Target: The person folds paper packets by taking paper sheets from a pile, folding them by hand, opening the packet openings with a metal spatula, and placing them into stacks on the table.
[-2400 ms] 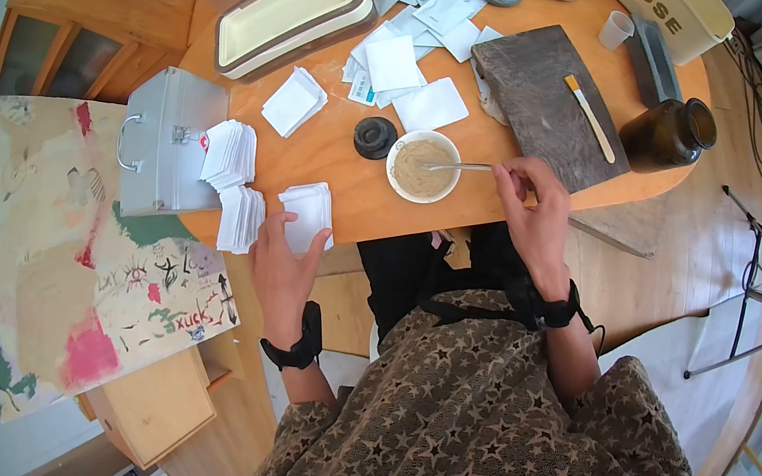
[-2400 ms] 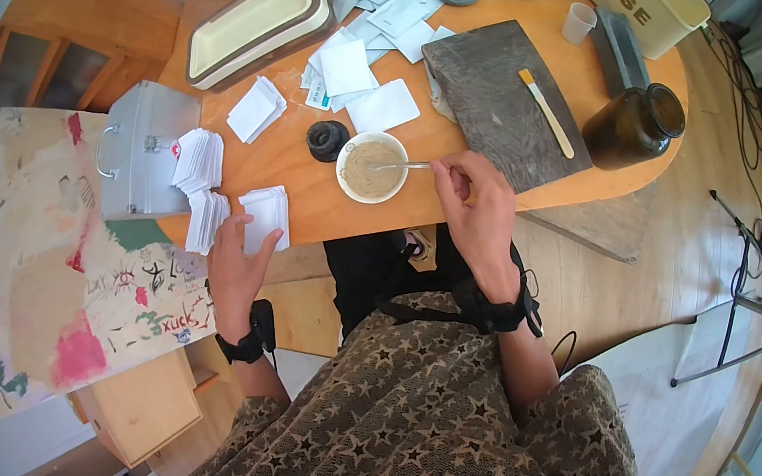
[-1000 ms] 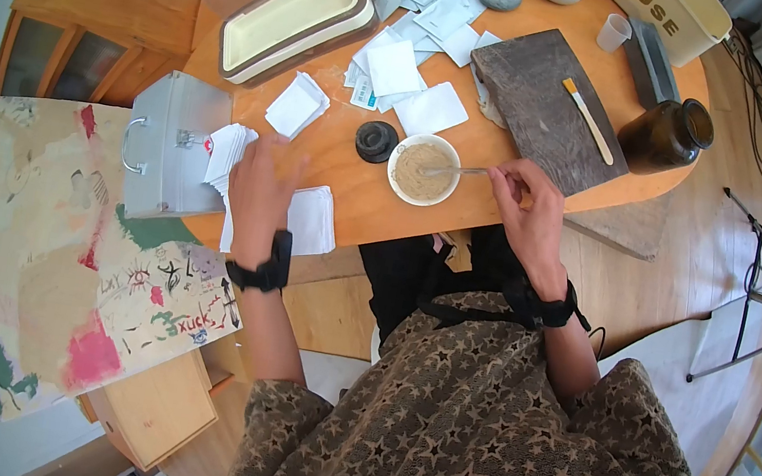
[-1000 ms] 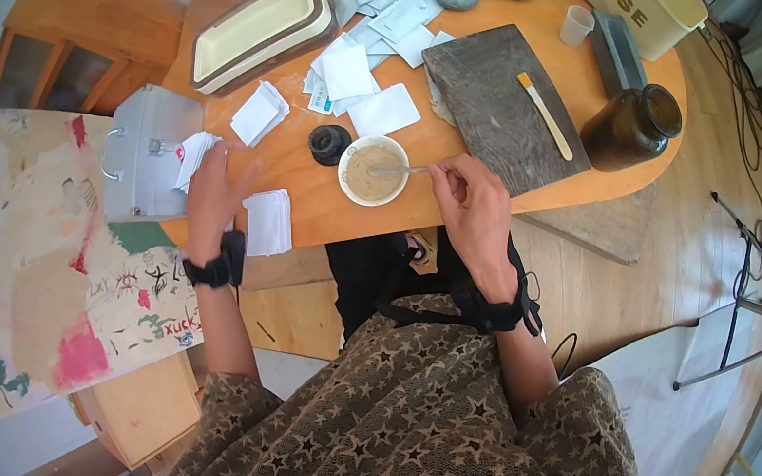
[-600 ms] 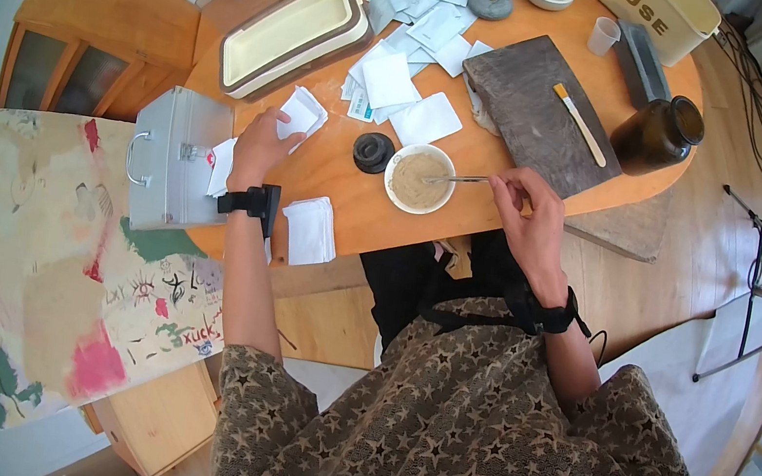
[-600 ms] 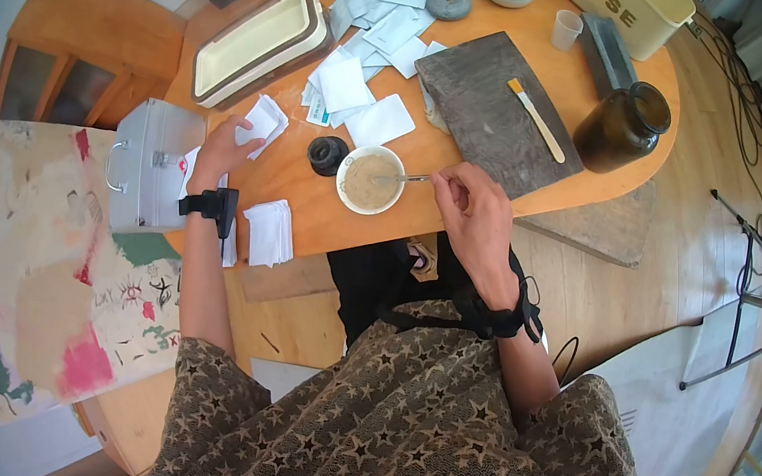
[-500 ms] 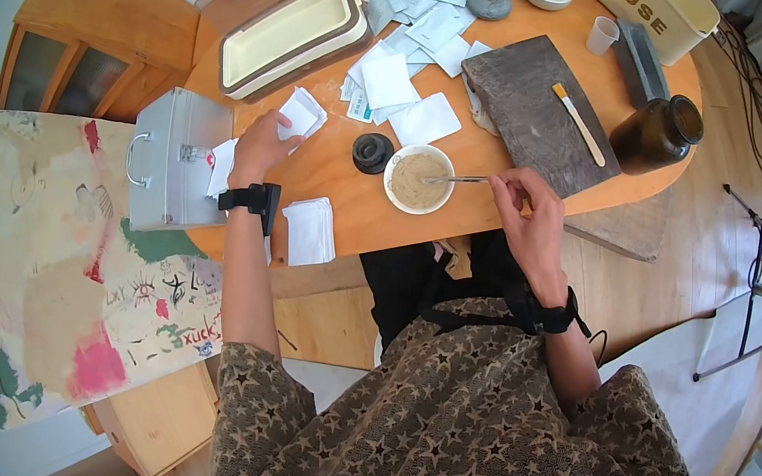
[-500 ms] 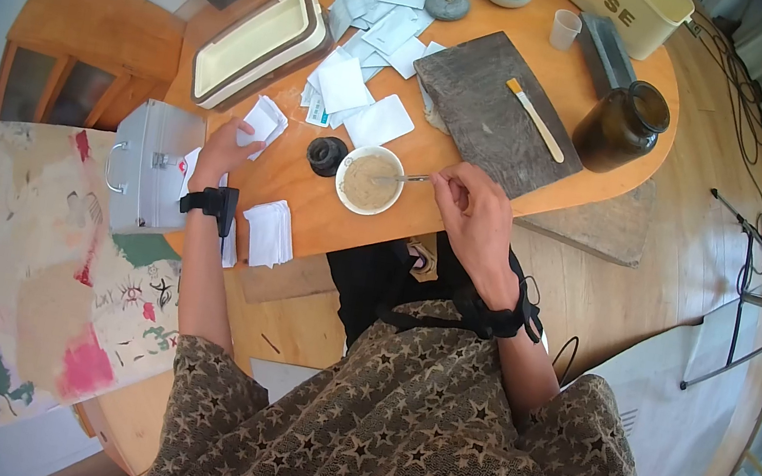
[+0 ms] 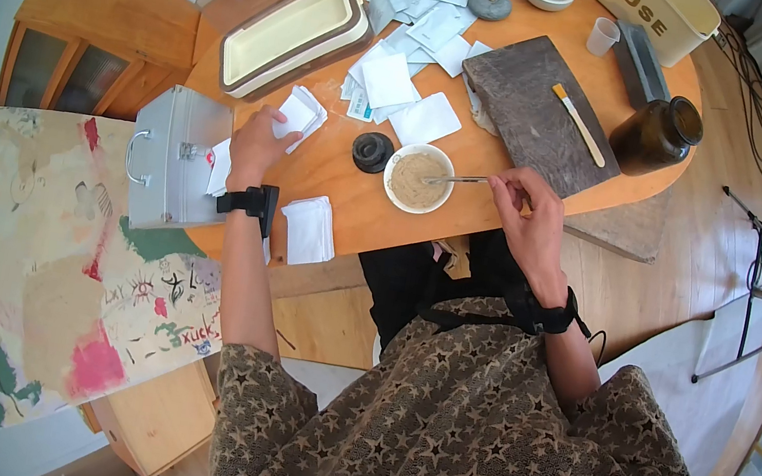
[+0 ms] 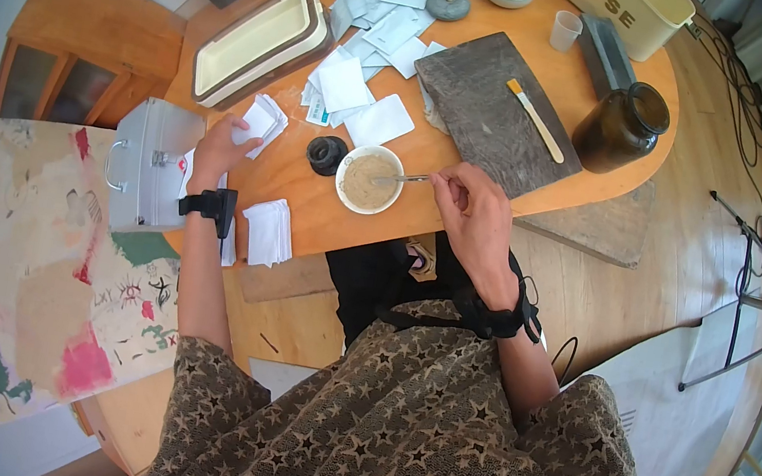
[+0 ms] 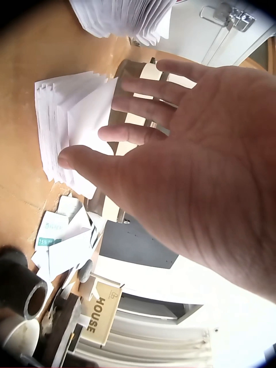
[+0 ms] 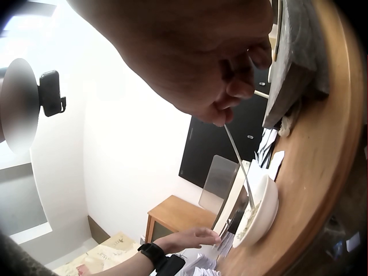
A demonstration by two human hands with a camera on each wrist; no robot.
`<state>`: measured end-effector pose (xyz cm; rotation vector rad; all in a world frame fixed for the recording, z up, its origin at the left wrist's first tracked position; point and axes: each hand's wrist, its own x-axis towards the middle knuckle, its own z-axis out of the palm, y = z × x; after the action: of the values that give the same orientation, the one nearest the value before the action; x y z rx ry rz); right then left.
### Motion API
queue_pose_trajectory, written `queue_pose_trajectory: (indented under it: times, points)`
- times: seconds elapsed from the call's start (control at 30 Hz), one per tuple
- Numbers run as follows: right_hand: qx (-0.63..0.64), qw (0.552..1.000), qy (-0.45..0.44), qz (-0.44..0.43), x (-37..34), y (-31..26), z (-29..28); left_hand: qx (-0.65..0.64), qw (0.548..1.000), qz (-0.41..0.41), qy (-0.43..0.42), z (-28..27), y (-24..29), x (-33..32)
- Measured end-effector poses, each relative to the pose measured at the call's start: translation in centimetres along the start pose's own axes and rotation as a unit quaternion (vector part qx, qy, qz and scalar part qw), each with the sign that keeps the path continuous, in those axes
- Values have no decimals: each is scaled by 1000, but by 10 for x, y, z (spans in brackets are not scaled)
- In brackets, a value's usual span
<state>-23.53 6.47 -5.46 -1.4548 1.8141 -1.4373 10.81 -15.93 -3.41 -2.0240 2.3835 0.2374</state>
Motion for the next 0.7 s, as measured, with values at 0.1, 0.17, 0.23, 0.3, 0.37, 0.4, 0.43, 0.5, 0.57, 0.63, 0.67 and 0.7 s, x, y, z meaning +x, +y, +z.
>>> queue_pose_trajectory:
  times: [0.1,0.17,0.23,0.3,0.37,0.4,0.43,0.5,0.57,0.63,0.67,0.7]
  points:
    - [-1,1000,1,-2,0,1,0,-9,1000,7,24,-5,4,-7]
    - [-3,1000,2,-3,0,1,-1,-18,999,16,42,-10,12,-19]
    - [13,1000,2,16,1,-2,-3,-27,997,26,61,-17,27,-37]
    - [20,1000,6,19,2,-5,-5,-80,993,33,86,-19,45,-56]
    - [24,999,10,23,2,-9,-7,-86,991,48,88,-21,63,-75]
    - [32,999,16,24,3,-11,-8,-92,990,63,91,-20,70,-84]
    - [41,999,22,25,3,-13,-9,-93,990,63,90,-18,75,-92]
    - [43,998,25,23,4,-18,-11,-120,984,88,100,-14,84,-107]
    - [46,998,28,21,4,-24,-12,-120,986,78,91,-12,97,-124]
    - [41,999,24,13,5,-29,-12,-118,984,91,94,-8,107,-136]
    - [41,999,24,13,5,-31,-12,-104,984,95,108,-7,113,-142]
    - [50,998,23,11,5,-33,-11,-104,984,94,107,-7,118,-147]
